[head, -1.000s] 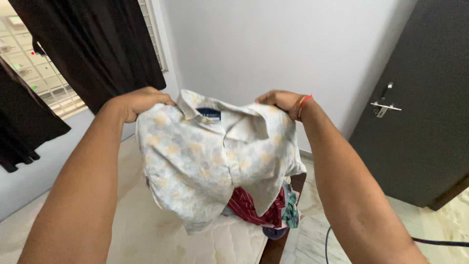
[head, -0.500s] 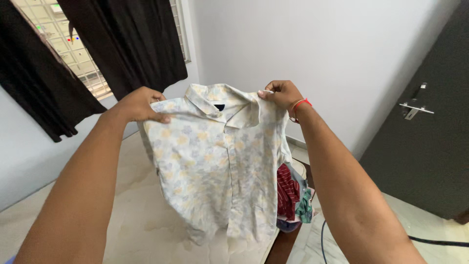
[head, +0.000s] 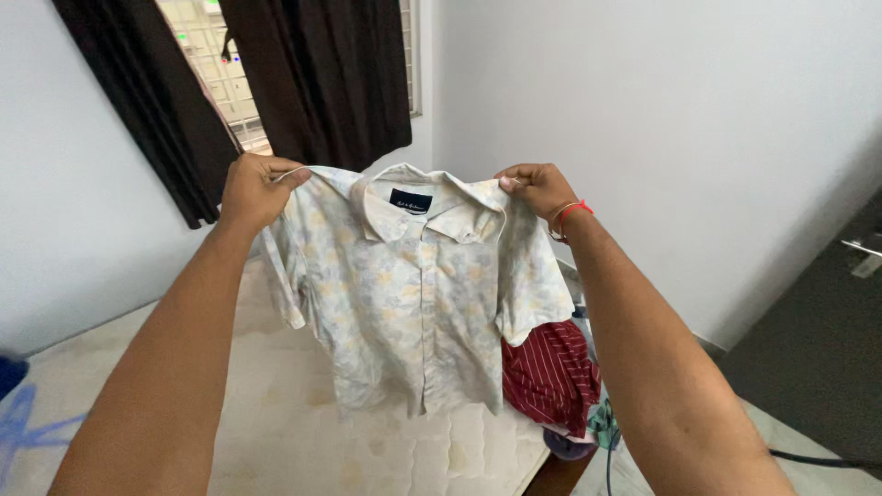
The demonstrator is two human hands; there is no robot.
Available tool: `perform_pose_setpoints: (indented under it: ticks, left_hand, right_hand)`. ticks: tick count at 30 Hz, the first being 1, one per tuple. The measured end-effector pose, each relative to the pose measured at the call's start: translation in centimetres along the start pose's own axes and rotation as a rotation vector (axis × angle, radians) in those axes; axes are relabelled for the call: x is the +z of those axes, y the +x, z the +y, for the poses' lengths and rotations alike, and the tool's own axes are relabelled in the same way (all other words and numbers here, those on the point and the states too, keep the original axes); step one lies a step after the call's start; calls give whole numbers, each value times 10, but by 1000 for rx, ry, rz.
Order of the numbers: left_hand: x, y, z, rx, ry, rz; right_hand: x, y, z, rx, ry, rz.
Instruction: The person hangs a maroon shirt on a blue hanger inside a wardrobe and closes the door. Then the person picks a patterned shirt from a pile on the bed, lays it flat, buttons it, and places it on a hanger.
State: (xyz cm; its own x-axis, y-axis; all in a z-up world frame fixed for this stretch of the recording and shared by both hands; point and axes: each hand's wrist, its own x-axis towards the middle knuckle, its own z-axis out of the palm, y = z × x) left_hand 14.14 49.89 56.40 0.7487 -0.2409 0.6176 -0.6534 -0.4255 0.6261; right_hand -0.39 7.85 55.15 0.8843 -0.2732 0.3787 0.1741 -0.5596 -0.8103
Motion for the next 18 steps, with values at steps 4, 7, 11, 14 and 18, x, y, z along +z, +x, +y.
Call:
perform_pose_setpoints:
  ticks: [4,7,11,14,18]
  left_hand:
    - [-6,-2,-20,200,-33,179]
    - [-12,-1,-33,54,-181,141]
    - [-33,0,-36,-513,-302,-351]
    - [-33,-9,-34,-657,-12,-398]
    - [-30,-7,-39,-481,484,-314]
  right_hand:
    - [18,30,8,-26,-41,-62]
    - [31,52,11,44,98,-239]
    - [34,72,12,205,267,-686]
    - [54,79,9,245,-209,-527]
    - [89,85,-5,92,-551,-603]
